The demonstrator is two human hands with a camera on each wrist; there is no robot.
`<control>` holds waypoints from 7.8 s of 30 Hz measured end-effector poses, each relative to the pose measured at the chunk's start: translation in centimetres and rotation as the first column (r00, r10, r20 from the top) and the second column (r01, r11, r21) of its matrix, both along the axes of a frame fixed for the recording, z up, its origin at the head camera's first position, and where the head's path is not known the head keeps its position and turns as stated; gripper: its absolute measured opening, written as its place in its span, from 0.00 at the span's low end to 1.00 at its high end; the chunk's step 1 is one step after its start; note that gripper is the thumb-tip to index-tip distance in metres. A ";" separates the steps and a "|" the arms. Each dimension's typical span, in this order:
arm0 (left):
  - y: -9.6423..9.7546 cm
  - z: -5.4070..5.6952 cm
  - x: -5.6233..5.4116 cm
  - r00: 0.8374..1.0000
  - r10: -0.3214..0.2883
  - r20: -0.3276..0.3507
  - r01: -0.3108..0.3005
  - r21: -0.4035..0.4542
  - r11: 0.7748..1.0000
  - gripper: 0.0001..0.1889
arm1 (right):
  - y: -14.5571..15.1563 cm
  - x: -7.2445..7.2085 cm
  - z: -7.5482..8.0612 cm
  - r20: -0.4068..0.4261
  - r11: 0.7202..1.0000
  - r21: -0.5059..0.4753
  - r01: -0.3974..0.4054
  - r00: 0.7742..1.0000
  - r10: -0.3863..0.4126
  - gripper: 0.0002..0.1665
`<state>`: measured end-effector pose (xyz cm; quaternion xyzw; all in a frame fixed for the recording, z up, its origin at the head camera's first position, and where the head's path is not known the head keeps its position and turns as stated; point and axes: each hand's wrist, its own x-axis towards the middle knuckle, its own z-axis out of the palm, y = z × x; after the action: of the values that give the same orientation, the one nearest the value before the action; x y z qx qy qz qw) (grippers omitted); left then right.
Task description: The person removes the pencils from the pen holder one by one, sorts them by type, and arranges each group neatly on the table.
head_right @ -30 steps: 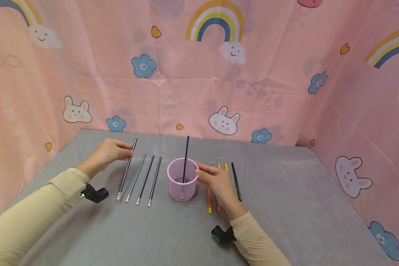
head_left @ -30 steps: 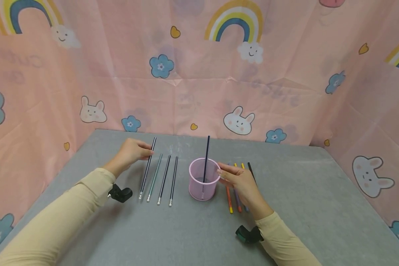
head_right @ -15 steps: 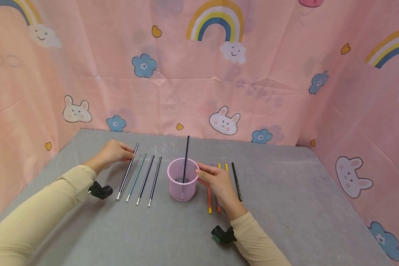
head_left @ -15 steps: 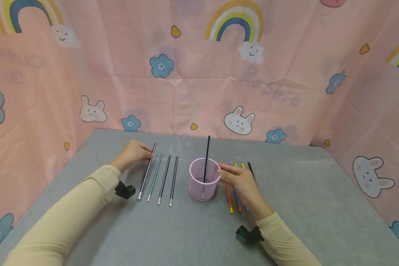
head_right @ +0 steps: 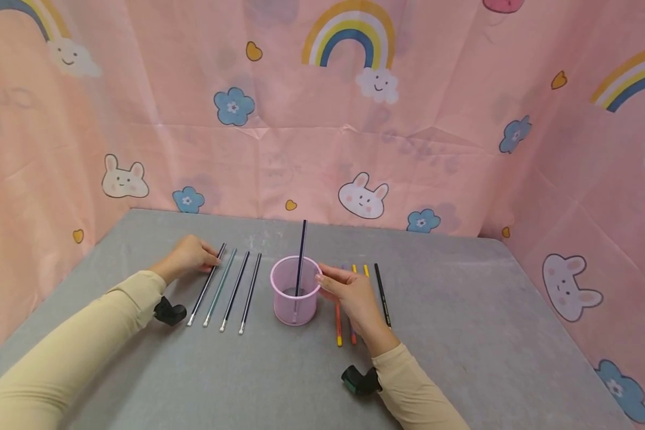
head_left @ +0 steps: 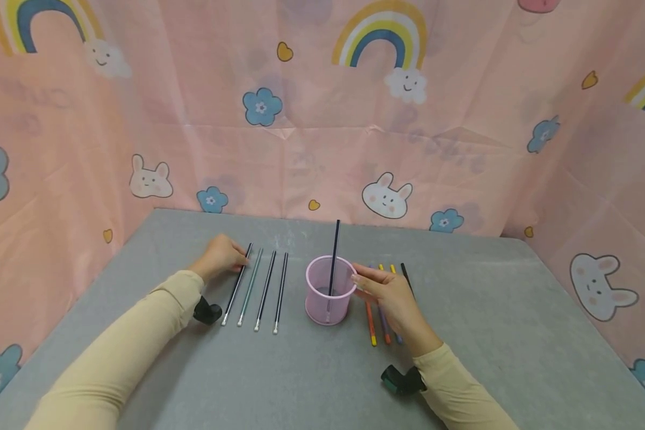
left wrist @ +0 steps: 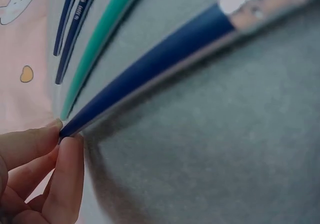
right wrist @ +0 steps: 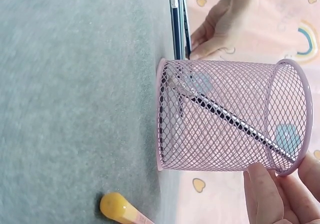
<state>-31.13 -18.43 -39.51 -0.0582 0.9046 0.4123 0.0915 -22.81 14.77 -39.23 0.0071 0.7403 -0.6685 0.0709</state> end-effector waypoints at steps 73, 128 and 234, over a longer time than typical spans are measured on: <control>14.2 4.5 3.2 0.945 -0.077 -0.316 0.154 0.225 0.962 0.14 | 0.2 0.2 -0.1 -0.063 1.000 0.015 -0.016 0.998 0.017 0.23; 8.9 10.3 4.6 0.903 0.174 -0.393 0.125 0.627 0.769 0.17 | 0.1 0.2 -0.1 -0.015 1.000 -0.022 0.004 1.000 -0.004 0.23; -2.3 -0.8 0.0 0.998 0.023 -0.062 -0.028 -0.093 0.995 0.12 | 0.5 0.4 0.4 -0.061 0.994 0.086 -0.068 0.995 0.073 0.25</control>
<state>-31.14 -20.75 -40.32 -0.0615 0.9245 0.3720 0.0559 -22.37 15.24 -38.85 -0.0375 0.7693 -0.6339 0.0703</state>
